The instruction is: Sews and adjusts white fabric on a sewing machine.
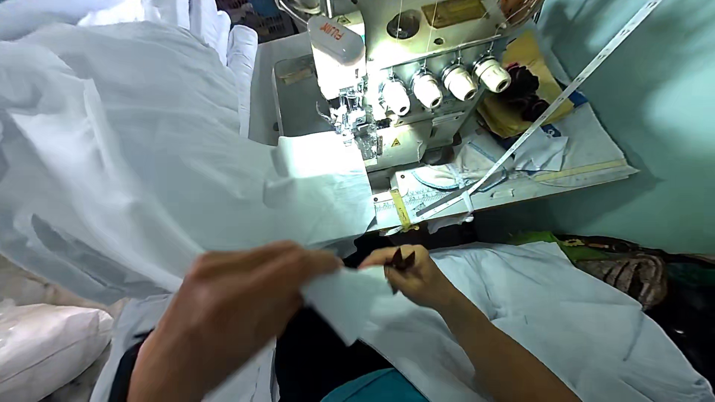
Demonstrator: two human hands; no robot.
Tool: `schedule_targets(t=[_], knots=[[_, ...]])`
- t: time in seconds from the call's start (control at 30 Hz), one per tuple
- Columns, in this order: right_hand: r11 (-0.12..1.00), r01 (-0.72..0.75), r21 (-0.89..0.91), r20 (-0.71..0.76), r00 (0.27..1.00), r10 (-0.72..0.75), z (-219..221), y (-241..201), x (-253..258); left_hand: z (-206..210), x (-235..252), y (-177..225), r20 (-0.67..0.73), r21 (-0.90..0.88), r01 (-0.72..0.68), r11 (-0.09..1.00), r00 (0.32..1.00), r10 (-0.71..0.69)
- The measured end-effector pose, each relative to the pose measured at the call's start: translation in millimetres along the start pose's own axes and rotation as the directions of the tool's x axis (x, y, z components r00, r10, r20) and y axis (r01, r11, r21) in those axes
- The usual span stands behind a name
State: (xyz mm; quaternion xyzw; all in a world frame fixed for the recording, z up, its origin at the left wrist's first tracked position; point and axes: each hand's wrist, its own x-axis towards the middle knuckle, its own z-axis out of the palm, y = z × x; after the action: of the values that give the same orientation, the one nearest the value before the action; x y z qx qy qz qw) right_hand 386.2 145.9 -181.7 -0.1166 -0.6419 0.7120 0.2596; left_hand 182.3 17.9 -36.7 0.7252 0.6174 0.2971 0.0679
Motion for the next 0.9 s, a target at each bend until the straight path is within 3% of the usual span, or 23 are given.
schedule_targets(t=[0.07, 0.17, 0.27, 0.37, 0.5, 0.67, 0.8, 0.9], knots=[[0.993, -0.072, -0.092, -0.168, 0.984, 0.055, -2.4, 14.1, 7.0, 16.1, 6.7, -24.3, -0.064, 0.051, 0.043, 0.998, 0.997, -0.04], [0.95, -0.054, -0.308, -0.389, 0.918, -0.073, -5.7, 40.2, 26.8, 35.5, 24.1, -55.1, -0.11, 0.041, 0.107, 0.993, 0.989, -0.102], [0.888, -0.162, -0.431, -0.449, 0.892, -0.055, -11.2, 49.7, 35.9, 46.6, 37.2, -72.1, -0.143, 0.003, 0.121, 0.993, 0.982, -0.119], [0.924, -0.285, -0.255, -0.497, 0.858, 0.127, -10.1, 51.2, 37.9, 59.4, 50.2, -97.4, -0.165, -0.047, 0.068, 0.997, 0.983, -0.075], [0.976, -0.215, -0.009, -0.552, 0.815, 0.175, -6.8, 50.3, 37.6, 68.0, 68.5, -116.7, -0.19, -0.088, 0.037, 0.995, 0.98, -0.053], [0.985, -0.173, 0.012, -0.582, 0.8, 0.147, 2.1, 51.4, 33.1, 78.6, 84.9, -139.8, -0.146, -0.198, 0.022, 0.98, 0.988, -0.052], [0.977, -0.212, -0.008, -0.534, 0.827, 0.175, 9.2, 45.1, 17.7, 74.8, 78.4, -134.5, -0.06, -0.261, 0.153, 0.953, 0.983, -0.175], [0.97, -0.244, 0.008, -0.545, 0.812, 0.209, 12.6, 43.6, 14.7, 77.5, 73.3, -117.6, -0.106, -0.222, 0.253, 0.942, 0.954, -0.281]])
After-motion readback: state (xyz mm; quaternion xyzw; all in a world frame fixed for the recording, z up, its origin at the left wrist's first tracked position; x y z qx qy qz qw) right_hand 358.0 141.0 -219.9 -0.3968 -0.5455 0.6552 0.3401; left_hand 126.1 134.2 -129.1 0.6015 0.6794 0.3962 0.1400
